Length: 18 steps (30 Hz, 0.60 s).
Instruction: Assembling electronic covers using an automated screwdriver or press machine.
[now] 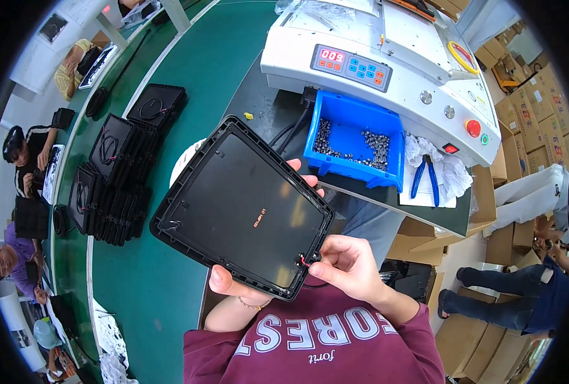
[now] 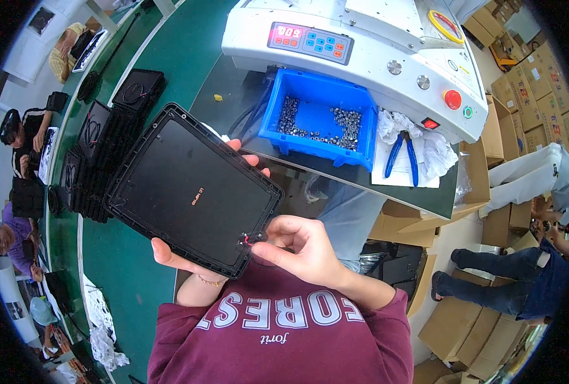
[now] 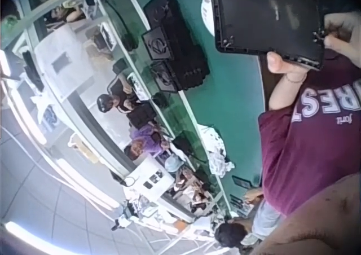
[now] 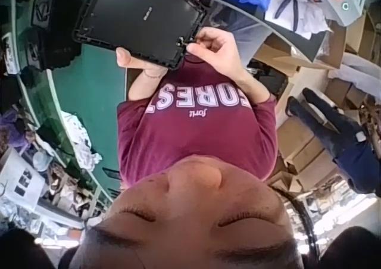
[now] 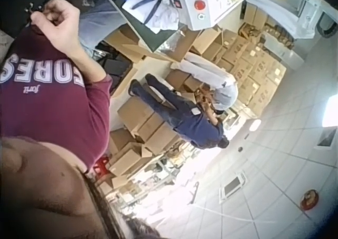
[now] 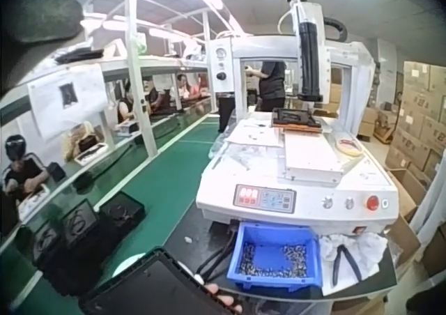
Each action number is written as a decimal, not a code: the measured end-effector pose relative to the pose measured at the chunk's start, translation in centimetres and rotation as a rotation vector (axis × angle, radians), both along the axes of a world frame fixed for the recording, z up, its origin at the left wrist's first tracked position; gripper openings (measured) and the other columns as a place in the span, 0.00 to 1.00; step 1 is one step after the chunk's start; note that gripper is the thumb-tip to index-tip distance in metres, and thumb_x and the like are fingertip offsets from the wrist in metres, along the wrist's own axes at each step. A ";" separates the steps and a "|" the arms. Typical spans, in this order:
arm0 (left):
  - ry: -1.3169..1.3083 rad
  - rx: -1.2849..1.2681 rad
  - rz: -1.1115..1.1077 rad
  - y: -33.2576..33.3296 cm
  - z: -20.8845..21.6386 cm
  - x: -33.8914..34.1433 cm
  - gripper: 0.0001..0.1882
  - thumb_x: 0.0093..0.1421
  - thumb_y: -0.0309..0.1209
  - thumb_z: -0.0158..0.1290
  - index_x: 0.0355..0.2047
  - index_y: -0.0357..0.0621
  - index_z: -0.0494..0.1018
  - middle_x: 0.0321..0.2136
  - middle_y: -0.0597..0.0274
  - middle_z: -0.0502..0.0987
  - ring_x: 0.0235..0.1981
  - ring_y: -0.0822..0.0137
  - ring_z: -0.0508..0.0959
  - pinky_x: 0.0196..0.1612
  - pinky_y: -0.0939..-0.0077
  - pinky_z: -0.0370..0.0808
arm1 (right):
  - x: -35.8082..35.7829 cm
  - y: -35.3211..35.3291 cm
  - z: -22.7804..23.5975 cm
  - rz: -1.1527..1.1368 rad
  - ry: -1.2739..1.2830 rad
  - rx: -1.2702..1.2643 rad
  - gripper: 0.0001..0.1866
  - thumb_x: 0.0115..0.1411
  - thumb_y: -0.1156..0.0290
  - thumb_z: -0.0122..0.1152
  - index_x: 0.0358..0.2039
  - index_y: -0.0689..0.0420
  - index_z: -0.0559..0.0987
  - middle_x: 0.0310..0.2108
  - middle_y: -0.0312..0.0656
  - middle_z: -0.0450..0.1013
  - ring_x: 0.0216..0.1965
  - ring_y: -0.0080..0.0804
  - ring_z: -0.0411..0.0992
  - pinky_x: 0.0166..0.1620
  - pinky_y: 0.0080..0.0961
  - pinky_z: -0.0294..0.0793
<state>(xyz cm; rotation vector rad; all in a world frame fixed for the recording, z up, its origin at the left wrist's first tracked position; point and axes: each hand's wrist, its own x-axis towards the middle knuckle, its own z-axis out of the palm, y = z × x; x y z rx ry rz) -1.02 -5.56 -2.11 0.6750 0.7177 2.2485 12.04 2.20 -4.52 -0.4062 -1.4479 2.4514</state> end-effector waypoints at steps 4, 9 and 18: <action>-0.024 0.009 -0.009 -0.2 0.1 0.2 0.62 0.44 0.76 0.44 0.67 0.44 0.42 0.62 0.38 0.51 0.60 0.46 0.62 0.60 0.50 0.64 | -0.4 0.0 -0.7 0.048 0.054 -0.014 0.08 0.58 0.79 0.61 0.38 0.68 0.77 0.34 0.40 0.76 0.31 0.18 0.73 0.34 0.13 0.73; 0.017 -0.023 -0.018 -0.4 -0.1 0.3 0.62 0.43 0.75 0.45 0.67 0.43 0.43 0.62 0.39 0.50 0.60 0.46 0.61 0.61 0.50 0.63 | -0.7 -0.7 -2.5 -0.007 0.141 -0.040 0.07 0.58 0.80 0.61 0.37 0.68 0.76 0.34 0.40 0.76 0.31 0.17 0.73 0.33 0.13 0.73; -0.262 0.073 -0.026 -0.1 0.2 0.9 0.60 0.45 0.73 0.39 0.67 0.42 0.41 0.63 0.39 0.49 0.62 0.44 0.58 0.62 0.48 0.60 | -1.3 -0.3 -1.2 0.024 0.182 -0.320 0.04 0.53 0.82 0.62 0.30 0.67 0.76 0.28 0.46 0.76 0.16 0.24 0.72 0.19 0.16 0.71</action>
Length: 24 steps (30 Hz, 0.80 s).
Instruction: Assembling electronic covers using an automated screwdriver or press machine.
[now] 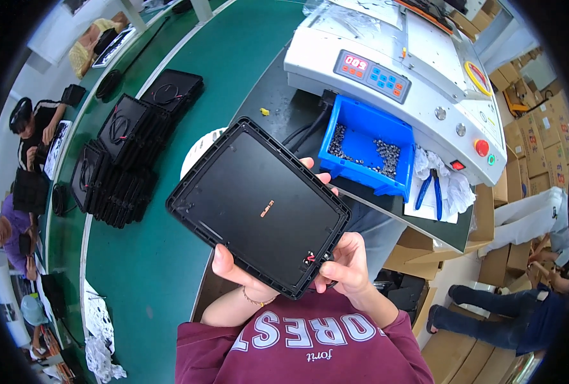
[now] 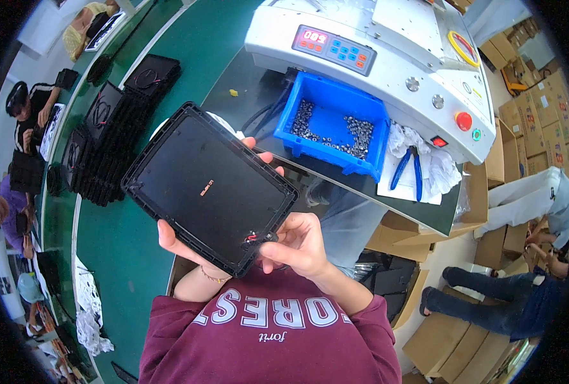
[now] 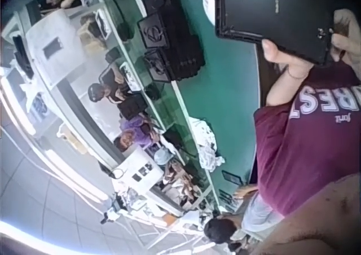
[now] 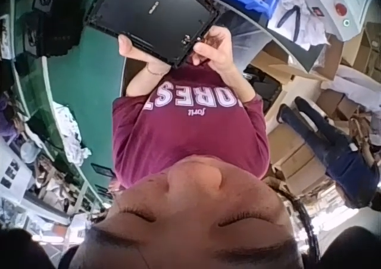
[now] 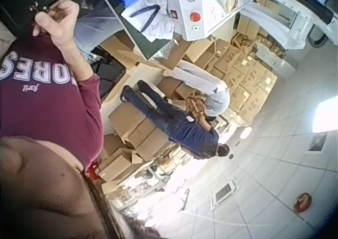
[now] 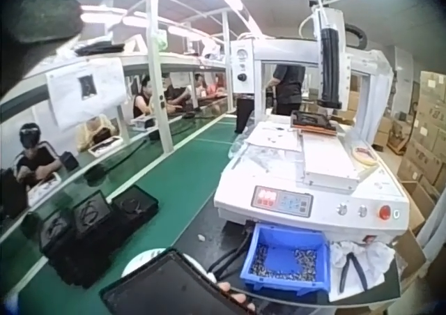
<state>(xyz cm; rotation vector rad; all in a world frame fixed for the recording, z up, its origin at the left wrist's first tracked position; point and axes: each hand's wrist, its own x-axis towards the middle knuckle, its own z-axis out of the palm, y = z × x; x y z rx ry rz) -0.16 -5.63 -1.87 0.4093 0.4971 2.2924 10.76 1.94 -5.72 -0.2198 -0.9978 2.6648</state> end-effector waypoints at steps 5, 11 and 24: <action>0.073 0.022 0.056 -0.7 0.0 -1.3 0.58 0.47 0.72 0.37 0.67 0.43 0.41 0.62 0.40 0.51 0.61 0.45 0.60 0.60 0.49 0.62 | -1.0 0.1 0.1 0.030 -0.034 0.068 0.03 0.51 0.83 0.60 0.27 0.67 0.75 0.27 0.48 0.76 0.14 0.25 0.71 0.16 0.16 0.71; 0.179 0.059 0.149 -4.7 0.8 -2.5 0.61 0.46 0.74 0.43 0.67 0.42 0.43 0.63 0.41 0.51 0.62 0.45 0.59 0.62 0.49 0.59 | -3.6 -1.4 1.1 0.182 -0.046 0.146 0.15 0.46 0.79 0.65 0.34 0.70 0.74 0.26 0.45 0.74 0.20 0.29 0.75 0.21 0.19 0.75; -0.208 -0.484 1.220 -38.3 -5.9 2.7 0.32 0.67 0.53 0.35 0.55 0.38 0.65 0.51 0.52 0.72 0.49 0.57 0.74 0.54 0.62 0.70 | -5.1 -2.6 -1.2 0.483 0.115 0.258 0.29 0.43 0.59 0.75 0.38 0.69 0.74 0.31 0.48 0.74 0.27 0.28 0.73 0.33 0.20 0.74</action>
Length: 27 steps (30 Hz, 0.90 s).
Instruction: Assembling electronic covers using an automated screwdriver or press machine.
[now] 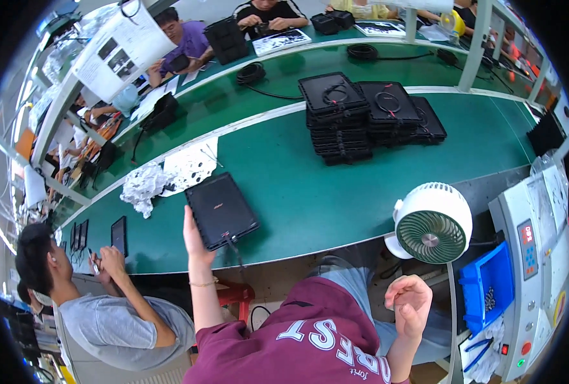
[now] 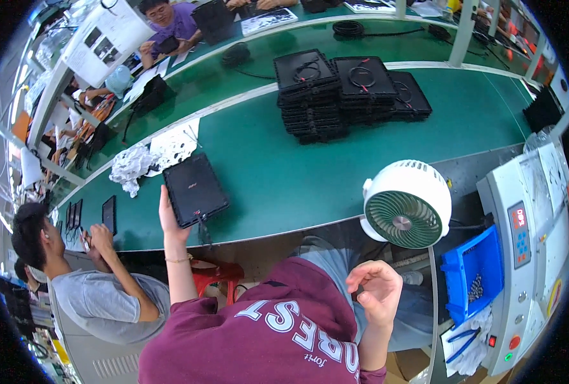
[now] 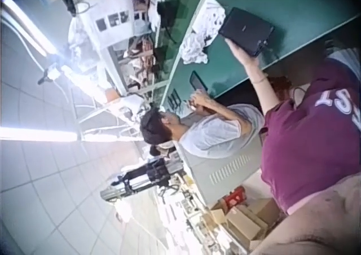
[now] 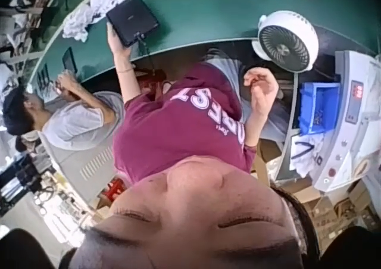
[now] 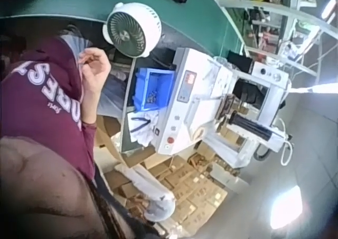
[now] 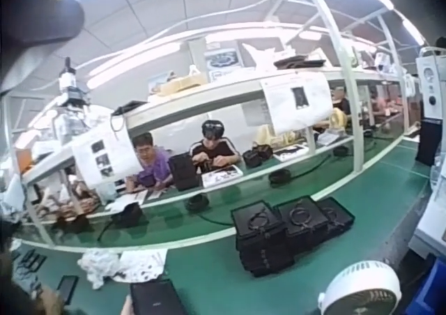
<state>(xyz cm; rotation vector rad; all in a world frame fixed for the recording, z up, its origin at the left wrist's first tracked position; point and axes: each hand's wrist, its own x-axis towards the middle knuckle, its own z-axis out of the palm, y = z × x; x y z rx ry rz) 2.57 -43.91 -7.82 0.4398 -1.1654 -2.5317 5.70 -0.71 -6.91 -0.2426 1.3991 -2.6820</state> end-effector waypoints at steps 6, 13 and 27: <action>-0.116 0.119 -0.019 -8.0 -0.5 5.8 0.41 0.63 0.61 0.35 0.57 0.32 0.62 0.52 0.46 0.71 0.50 0.51 0.74 0.54 0.59 0.71 | -0.8 -0.7 -0.8 0.038 -0.013 -0.015 0.24 0.46 0.61 0.73 0.34 0.67 0.74 0.29 0.45 0.74 0.27 0.26 0.72 0.31 0.18 0.72; -0.288 -0.174 0.085 -16.0 -1.9 7.5 0.40 0.64 0.60 0.36 0.50 0.28 0.67 0.44 0.48 0.74 0.44 0.59 0.75 0.50 0.64 0.72 | -0.5 -0.7 -1.7 0.054 -0.024 -0.014 0.21 0.47 0.64 0.71 0.34 0.66 0.74 0.29 0.44 0.74 0.28 0.26 0.73 0.31 0.17 0.72; 0.020 -0.922 -0.089 6.9 7.5 -8.2 0.25 0.67 0.48 0.41 0.48 0.37 0.71 0.35 0.59 0.75 0.36 0.71 0.75 0.40 0.75 0.72 | 1.8 3.3 -1.1 0.042 0.011 0.095 0.11 0.54 0.82 0.62 0.39 0.64 0.77 0.34 0.40 0.76 0.37 0.23 0.75 0.42 0.18 0.72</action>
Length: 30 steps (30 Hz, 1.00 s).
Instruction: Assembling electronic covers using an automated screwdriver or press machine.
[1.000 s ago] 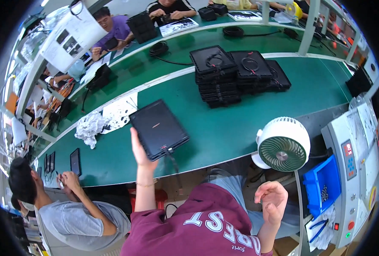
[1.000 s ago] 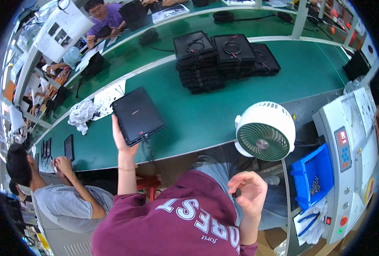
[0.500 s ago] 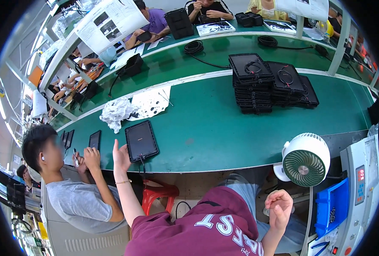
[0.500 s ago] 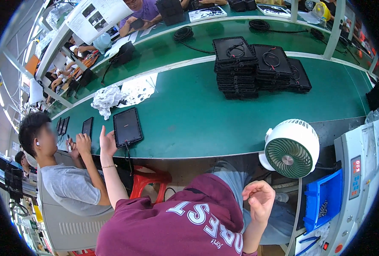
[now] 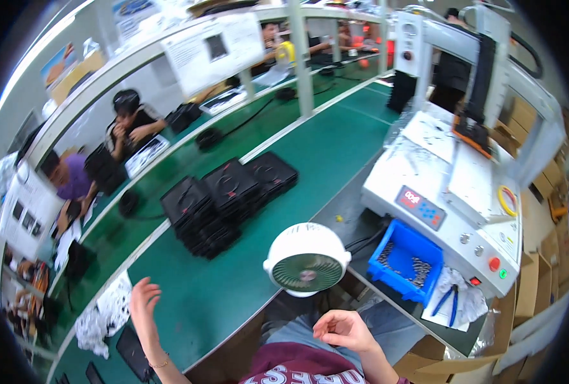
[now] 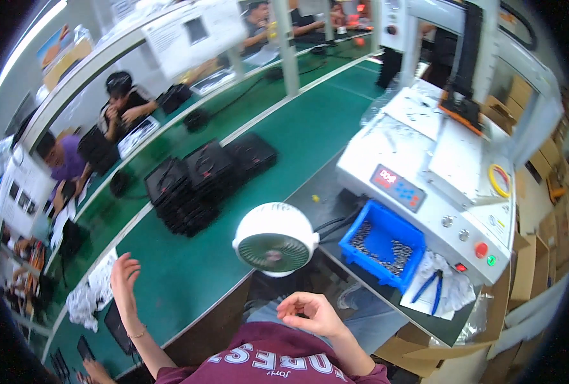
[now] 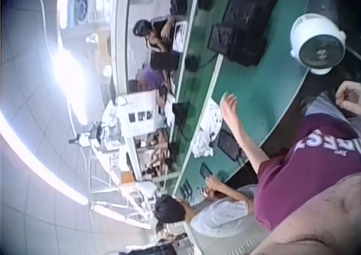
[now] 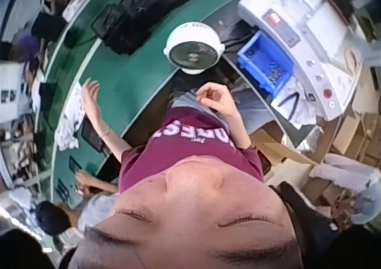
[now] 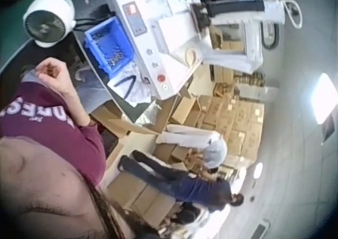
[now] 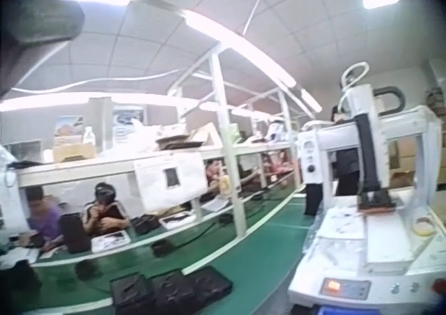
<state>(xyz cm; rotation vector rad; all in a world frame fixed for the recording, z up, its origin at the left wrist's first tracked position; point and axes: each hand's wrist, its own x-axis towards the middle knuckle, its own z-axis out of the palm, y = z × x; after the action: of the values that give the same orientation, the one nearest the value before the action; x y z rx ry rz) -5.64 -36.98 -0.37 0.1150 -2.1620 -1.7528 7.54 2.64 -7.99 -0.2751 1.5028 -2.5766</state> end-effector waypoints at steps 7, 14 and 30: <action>-0.079 -0.063 -1.927 25.8 4.2 -2.0 0.06 0.63 0.25 0.49 0.32 0.33 0.70 0.31 0.57 0.73 0.34 0.64 0.73 0.42 0.72 0.69 | 4.2 4.2 2.4 -0.716 0.088 0.152 0.08 0.55 0.85 0.60 0.37 0.66 0.77 0.33 0.42 0.75 0.33 0.24 0.75 0.37 0.18 0.74; -0.594 -0.290 -2.398 34.2 -11.8 4.6 0.21 0.67 0.40 0.46 0.20 0.40 0.65 0.16 0.71 0.64 0.21 0.78 0.63 0.27 0.79 0.63 | 3.8 7.6 7.1 -1.288 0.163 0.721 0.10 0.57 0.83 0.56 0.41 0.64 0.78 0.34 0.43 0.76 0.34 0.26 0.75 0.38 0.18 0.75; 0.325 -1.644 -1.874 31.9 -18.6 1.1 0.23 0.56 0.48 0.52 0.46 0.46 0.72 0.43 0.49 0.75 0.46 0.47 0.75 0.46 0.53 0.72 | -0.6 10.3 6.3 -0.907 -0.247 1.513 0.18 0.62 0.56 0.52 0.45 0.54 0.78 0.40 0.46 0.77 0.39 0.46 0.75 0.42 0.36 0.74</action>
<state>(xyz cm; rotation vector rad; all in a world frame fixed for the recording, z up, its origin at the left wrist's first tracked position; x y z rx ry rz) -4.57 -5.03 -18.97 -2.7293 -2.3959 0.5847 6.99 12.96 -1.70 1.0002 3.2382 -0.8829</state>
